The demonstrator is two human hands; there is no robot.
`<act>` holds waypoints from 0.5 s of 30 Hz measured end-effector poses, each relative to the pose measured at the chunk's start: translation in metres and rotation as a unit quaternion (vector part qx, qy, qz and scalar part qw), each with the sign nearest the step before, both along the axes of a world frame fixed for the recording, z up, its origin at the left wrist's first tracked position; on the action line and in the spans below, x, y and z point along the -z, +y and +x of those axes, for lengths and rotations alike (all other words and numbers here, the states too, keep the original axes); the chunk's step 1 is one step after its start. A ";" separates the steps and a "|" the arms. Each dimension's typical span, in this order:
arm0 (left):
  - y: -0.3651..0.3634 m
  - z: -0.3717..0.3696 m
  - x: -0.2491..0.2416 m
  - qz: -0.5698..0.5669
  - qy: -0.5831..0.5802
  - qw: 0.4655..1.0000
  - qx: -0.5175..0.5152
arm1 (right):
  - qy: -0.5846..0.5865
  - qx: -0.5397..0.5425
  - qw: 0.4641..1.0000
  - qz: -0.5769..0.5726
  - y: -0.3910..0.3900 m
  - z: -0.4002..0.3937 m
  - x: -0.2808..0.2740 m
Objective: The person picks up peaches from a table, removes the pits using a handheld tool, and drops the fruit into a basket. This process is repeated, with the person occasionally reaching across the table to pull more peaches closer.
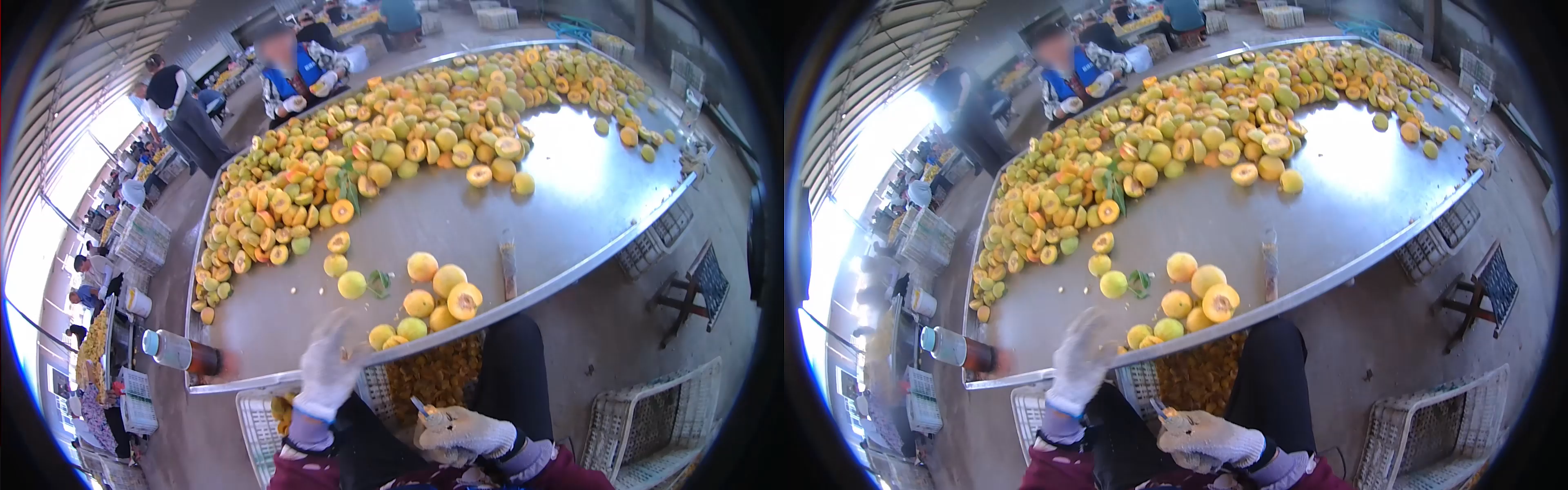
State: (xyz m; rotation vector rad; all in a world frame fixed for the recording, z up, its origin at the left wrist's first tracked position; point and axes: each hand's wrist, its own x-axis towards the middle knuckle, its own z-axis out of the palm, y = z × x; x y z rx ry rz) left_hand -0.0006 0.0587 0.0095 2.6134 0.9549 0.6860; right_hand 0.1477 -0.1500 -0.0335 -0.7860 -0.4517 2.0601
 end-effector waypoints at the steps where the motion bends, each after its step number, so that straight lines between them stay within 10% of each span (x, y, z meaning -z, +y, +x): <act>1: 0.007 0.030 -0.001 0.008 0.026 0.999 0.046 | -0.020 0.017 1.000 0.001 -0.001 0.000 0.004; 9: 0.095 0.175 0.084 -0.063 0.294 0.942 0.150 | -0.009 0.132 0.991 0.016 -0.007 0.025 -0.022; 15: 0.085 0.160 0.044 -0.109 0.295 0.944 0.105 | -0.030 0.159 0.986 0.051 0.000 0.025 -0.018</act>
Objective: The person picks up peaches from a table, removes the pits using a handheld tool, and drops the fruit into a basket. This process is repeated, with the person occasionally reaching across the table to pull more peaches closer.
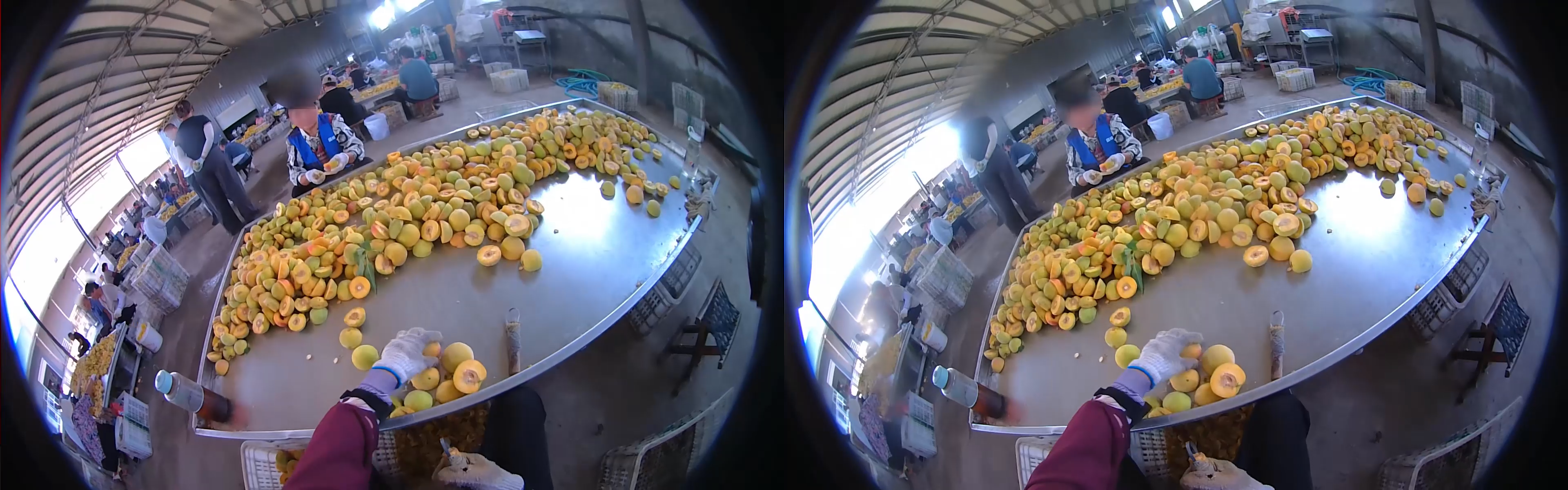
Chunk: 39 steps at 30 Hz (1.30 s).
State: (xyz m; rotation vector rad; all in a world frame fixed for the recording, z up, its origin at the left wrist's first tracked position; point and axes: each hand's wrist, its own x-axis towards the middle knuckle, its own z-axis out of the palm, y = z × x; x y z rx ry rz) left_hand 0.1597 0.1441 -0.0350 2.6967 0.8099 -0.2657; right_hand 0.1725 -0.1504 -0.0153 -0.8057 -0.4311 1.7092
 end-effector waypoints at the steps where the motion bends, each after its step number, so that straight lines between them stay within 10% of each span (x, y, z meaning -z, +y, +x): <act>1: 0.008 -0.011 0.013 -0.014 -0.079 0.997 -0.006 | -0.027 0.003 1.000 -0.014 -0.001 0.002 -0.005; 2: 0.005 -0.021 0.013 -0.024 -0.071 0.997 -0.006 | -0.052 0.004 0.998 -0.033 -0.003 0.003 -0.013; 3: -0.002 -0.030 0.009 -0.266 -0.197 0.935 -0.129 | -0.043 0.004 0.998 -0.044 -0.003 0.003 -0.012; 4: -0.011 -0.039 0.003 -0.480 -0.302 0.786 -0.247 | -0.063 -0.010 0.995 -0.082 -0.001 0.002 -0.007; 9: -0.086 -0.089 -0.034 -0.606 -0.398 0.646 -0.242 | -0.066 -0.014 0.996 -0.065 0.003 -0.014 0.017; 10: -0.100 -0.095 -0.033 -0.632 -0.408 0.609 -0.252 | -0.219 0.002 0.975 -0.043 0.004 -0.017 0.018; 15: -0.141 -0.120 -0.025 -0.600 -0.394 0.645 -0.263 | -0.511 0.043 0.857 -0.049 0.006 -0.030 -0.001; 25: -0.175 -0.125 -0.037 -0.556 -0.420 0.677 -0.238 | -0.574 0.055 0.816 -0.036 0.003 -0.038 -0.004; 28: -0.179 -0.125 -0.040 -0.553 -0.412 0.670 -0.276 | -0.573 0.041 0.818 -0.034 0.000 -0.040 -0.005; 33: -0.159 -0.129 -0.056 -0.459 -0.308 0.826 -0.110 | -0.487 0.015 0.873 -0.025 -0.002 -0.036 -0.010; 37: -0.160 -0.128 -0.048 -0.592 -0.415 0.683 -0.107 | -0.390 -0.013 0.918 -0.064 0.002 -0.029 -0.013; 39: -0.175 -0.129 -0.041 -0.543 -0.429 0.708 -0.142 | -0.318 -0.040 0.943 -0.088 0.004 -0.024 -0.014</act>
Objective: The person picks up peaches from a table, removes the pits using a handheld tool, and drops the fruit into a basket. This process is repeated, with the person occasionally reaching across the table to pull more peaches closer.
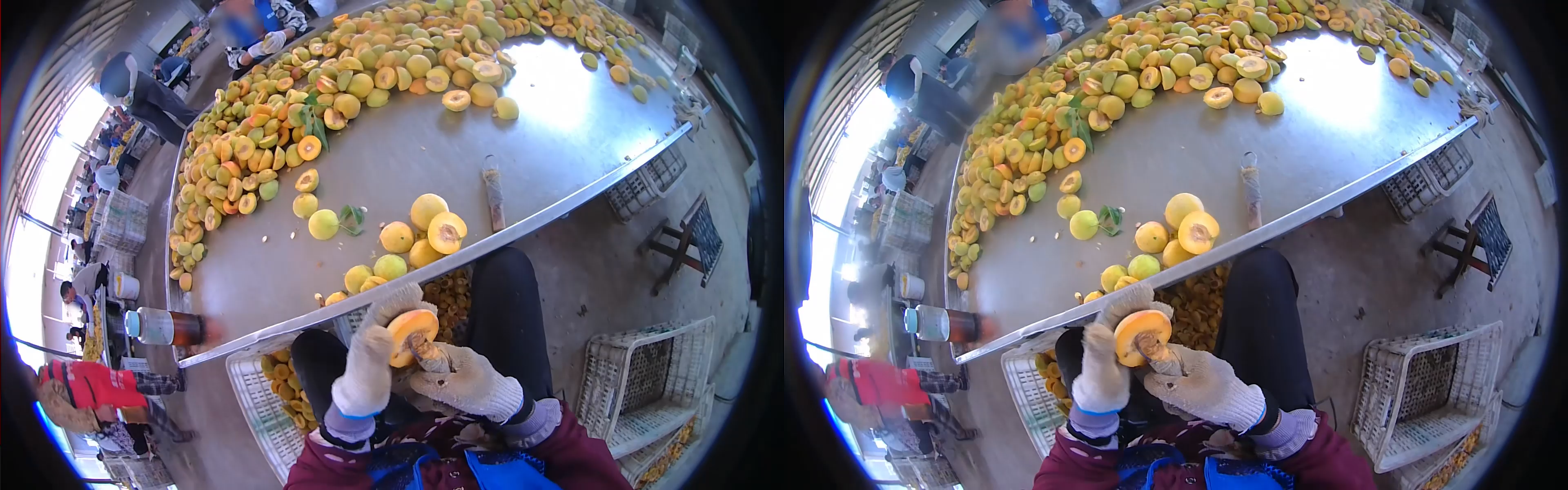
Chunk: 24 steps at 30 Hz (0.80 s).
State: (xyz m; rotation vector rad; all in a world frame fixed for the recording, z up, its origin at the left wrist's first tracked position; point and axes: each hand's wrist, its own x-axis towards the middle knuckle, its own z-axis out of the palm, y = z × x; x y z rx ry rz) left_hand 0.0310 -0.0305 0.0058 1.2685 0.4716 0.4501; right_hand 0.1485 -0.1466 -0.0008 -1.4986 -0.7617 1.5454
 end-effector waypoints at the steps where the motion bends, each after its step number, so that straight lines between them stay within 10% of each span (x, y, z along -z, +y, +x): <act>1: -0.006 0.001 0.004 0.034 0.026 0.998 -0.048 | 0.076 -0.010 0.997 -0.033 0.001 0.002 0.000; 8: -0.012 -0.002 -0.003 0.302 0.125 0.938 -0.117 | 0.249 -0.047 0.966 -0.048 -0.002 0.000 0.012; 11: -0.001 -0.002 -0.013 0.103 0.143 0.984 -0.031 | 0.308 -0.082 0.946 -0.058 -0.007 0.006 0.014; 17: -0.005 -0.002 -0.003 0.279 0.001 0.960 -0.013 | 0.474 -0.151 0.867 0.018 -0.010 0.008 0.017; 24: -0.007 0.014 -0.010 -0.164 0.041 0.981 -0.099 | 0.490 -0.118 0.863 0.004 -0.008 0.006 0.020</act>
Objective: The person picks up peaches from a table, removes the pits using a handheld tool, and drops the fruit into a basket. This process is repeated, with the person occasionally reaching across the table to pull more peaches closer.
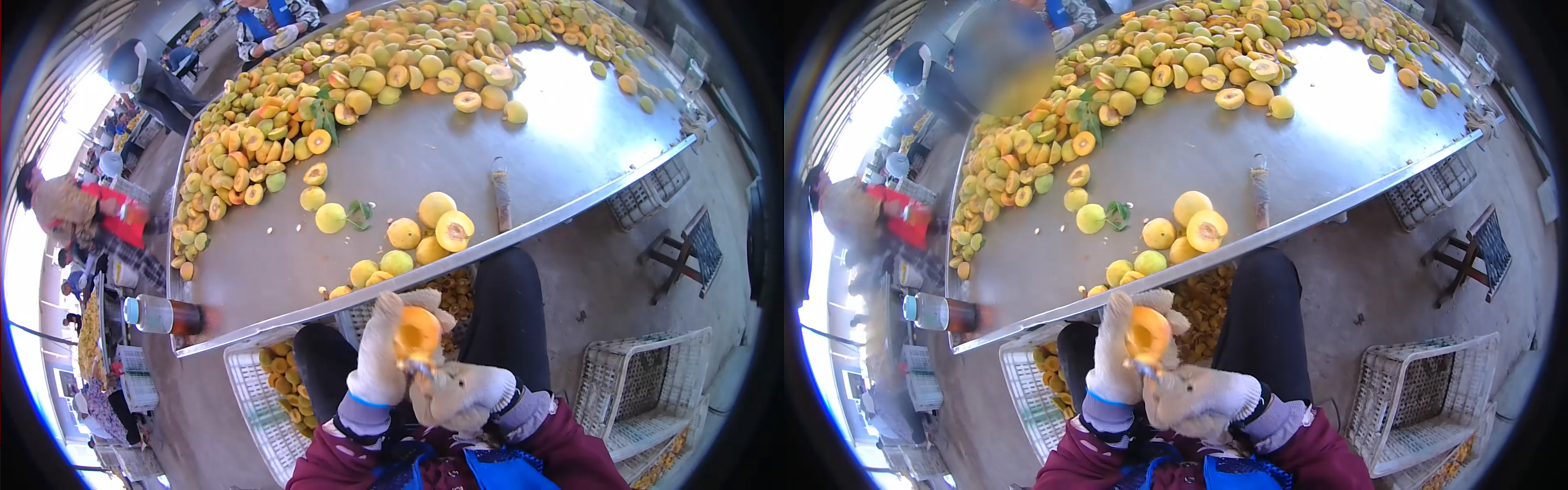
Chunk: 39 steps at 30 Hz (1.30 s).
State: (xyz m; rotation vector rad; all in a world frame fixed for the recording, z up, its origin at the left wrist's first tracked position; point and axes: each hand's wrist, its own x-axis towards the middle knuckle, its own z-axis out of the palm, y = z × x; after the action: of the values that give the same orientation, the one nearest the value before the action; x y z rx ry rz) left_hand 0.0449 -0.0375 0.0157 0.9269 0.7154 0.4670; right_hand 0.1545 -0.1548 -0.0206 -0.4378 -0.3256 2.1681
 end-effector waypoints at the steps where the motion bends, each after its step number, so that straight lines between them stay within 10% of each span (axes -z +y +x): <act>1: 0.001 -0.002 0.003 0.003 0.001 1.000 -0.005 | 0.004 -0.089 0.996 -0.017 0.001 0.001 -0.001; 7: 0.014 -0.052 0.015 0.130 0.078 0.982 -0.110 | -0.037 0.008 0.998 0.057 0.005 0.003 0.002; 12: 0.047 -0.148 0.013 0.342 0.307 0.840 -0.287 | -0.056 -0.035 0.998 0.001 0.002 0.011 0.000; 14: 0.069 -0.185 0.027 0.662 0.582 0.471 -0.003 | -0.071 -0.017 0.997 0.010 0.003 0.006 0.002; 16: 0.070 -0.156 0.029 0.686 0.476 0.541 -0.101 | -0.084 0.045 0.995 -0.014 0.007 -0.004 -0.003; 17: 0.068 -0.128 0.027 0.571 0.428 0.692 -0.109 | -0.075 0.034 0.996 -0.023 0.006 -0.006 0.009; 19: 0.063 -0.063 0.005 0.612 0.330 0.718 -0.028 | -0.124 0.012 0.992 -0.018 0.005 -0.002 0.013; 22: 0.068 0.027 0.003 0.695 0.167 0.693 0.095 | -0.166 0.075 0.981 -0.063 0.004 -0.001 0.005; 30: 0.148 0.138 0.088 0.731 0.247 0.504 0.387 | -0.210 0.166 0.961 -0.077 0.000 0.005 -0.017; 39: 0.166 0.094 0.048 0.560 0.399 0.671 0.277 | -0.222 0.139 0.963 -0.066 0.001 0.001 -0.019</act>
State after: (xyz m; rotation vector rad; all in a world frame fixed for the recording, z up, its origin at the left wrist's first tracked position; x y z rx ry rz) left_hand 0.1393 0.1280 -0.0326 2.5446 0.8404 -0.1734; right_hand 0.1556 -0.1539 -0.0014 -0.9919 -0.3406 1.8093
